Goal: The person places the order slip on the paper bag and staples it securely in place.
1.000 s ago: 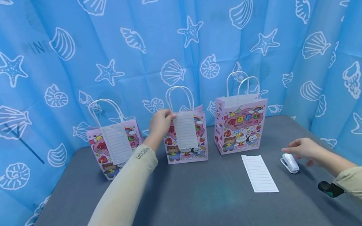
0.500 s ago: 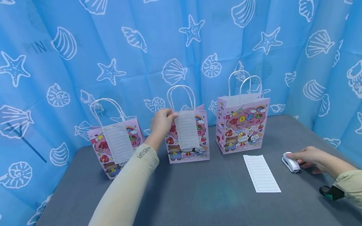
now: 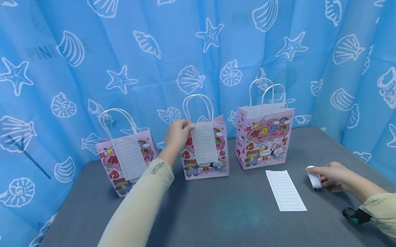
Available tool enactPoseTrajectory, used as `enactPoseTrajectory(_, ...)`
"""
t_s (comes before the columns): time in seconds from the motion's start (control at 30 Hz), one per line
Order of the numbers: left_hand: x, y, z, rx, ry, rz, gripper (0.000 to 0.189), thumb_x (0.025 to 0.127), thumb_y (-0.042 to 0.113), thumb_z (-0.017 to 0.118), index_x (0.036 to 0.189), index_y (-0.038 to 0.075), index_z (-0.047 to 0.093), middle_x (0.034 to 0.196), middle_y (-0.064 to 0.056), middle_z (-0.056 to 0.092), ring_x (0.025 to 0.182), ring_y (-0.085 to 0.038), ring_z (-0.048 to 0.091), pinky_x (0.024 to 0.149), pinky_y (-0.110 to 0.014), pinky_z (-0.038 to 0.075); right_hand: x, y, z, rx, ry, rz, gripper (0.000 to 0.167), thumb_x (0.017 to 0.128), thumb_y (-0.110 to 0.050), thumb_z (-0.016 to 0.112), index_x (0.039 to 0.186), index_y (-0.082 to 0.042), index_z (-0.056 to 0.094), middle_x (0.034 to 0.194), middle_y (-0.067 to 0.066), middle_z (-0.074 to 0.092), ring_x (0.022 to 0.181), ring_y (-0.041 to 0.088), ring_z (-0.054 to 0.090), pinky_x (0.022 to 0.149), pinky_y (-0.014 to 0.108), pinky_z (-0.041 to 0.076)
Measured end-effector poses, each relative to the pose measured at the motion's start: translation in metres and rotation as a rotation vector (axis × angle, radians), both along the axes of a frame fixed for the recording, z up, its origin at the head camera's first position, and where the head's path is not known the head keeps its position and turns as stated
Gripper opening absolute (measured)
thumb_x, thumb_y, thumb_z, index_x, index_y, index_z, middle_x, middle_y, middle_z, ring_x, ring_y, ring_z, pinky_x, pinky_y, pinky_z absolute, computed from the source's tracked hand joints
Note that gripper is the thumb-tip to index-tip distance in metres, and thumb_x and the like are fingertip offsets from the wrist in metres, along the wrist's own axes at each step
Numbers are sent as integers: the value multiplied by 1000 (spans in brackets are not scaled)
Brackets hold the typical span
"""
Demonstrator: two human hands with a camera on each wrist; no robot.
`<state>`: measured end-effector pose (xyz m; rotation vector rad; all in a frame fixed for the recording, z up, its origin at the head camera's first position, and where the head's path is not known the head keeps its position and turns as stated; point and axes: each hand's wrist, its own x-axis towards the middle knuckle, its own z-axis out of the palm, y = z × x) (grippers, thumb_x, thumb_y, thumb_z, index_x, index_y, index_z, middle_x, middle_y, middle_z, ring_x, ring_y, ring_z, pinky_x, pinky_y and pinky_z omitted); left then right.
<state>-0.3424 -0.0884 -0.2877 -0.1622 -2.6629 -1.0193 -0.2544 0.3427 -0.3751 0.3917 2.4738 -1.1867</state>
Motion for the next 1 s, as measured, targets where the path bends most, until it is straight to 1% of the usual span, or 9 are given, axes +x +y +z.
enactPoseTrajectory(0.1,0,-1,0,-9,0,8,28,97,31,58,84,6,62,76,-4,56,68,-17,47,62,-29,39,4,-6,8,-59,27,4,90,94,-46,56,129,28,18,104,30,50,91,33,59,73,42,55)
enactPoseTrajectory(0.2,-1,-1,0,-14,0,10,28,97,31,58,84,6,62,77,-4,56,68,-17,47,62,-29,39,7,-10,17,-113,50,10,86,96,-43,53,132,27,18,106,28,48,87,28,57,72,40,56)
enactPoseTrajectory(0.33,-1,-1,-1,-19,3,8,30,97,32,59,82,7,61,76,-4,56,68,-17,47,62,-29,39,10,-16,26,-136,79,15,82,97,-45,51,134,23,22,107,24,46,86,24,53,72,37,55)
enactPoseTrajectory(0.43,-1,-1,0,-15,0,8,30,97,32,59,82,6,61,76,-5,57,68,-18,48,62,-30,40,10,-19,31,-135,98,25,79,98,-46,50,133,21,26,104,19,48,85,23,51,71,36,54)
enactPoseTrajectory(0.5,0,-1,0,-7,-2,5,30,97,31,59,81,6,61,76,-5,57,68,-19,48,62,-31,41,11,-21,33,-141,110,35,77,98,-46,49,133,20,27,101,14,49,84,21,51,71,36,53)
enactPoseTrajectory(0.6,1,-1,0,-2,1,8,28,97,28,60,78,7,59,73,-4,56,66,-18,48,61,-30,41,12,-23,34,-174,125,47,74,99,-43,48,133,19,27,97,10,53,81,18,57,70,36,55)
enactPoseTrajectory(0.73,2,-1,0,1,9,7,30,97,28,60,76,7,57,71,-4,54,65,-18,47,61,-30,40,14,-26,36,-223,136,45,73,100,-43,46,135,17,24,100,12,55,78,16,64,67,34,56)
enactPoseTrajectory(0.87,-1,-1,-1,-6,12,5,31,97,32,60,78,7,58,73,-4,54,66,-18,46,62,-30,39,14,-31,36,-240,177,58,73,101,-43,44,138,16,22,109,18,51,80,15,60,64,30,52)
enactPoseTrajectory(1.0,-2,-1,-2,-17,12,5,29,97,32,59,82,7,61,75,-3,55,67,-17,46,62,-29,39,13,-36,34,-262,231,67,73,102,-42,43,140,17,22,106,9,58,80,15,54,63,27,47)
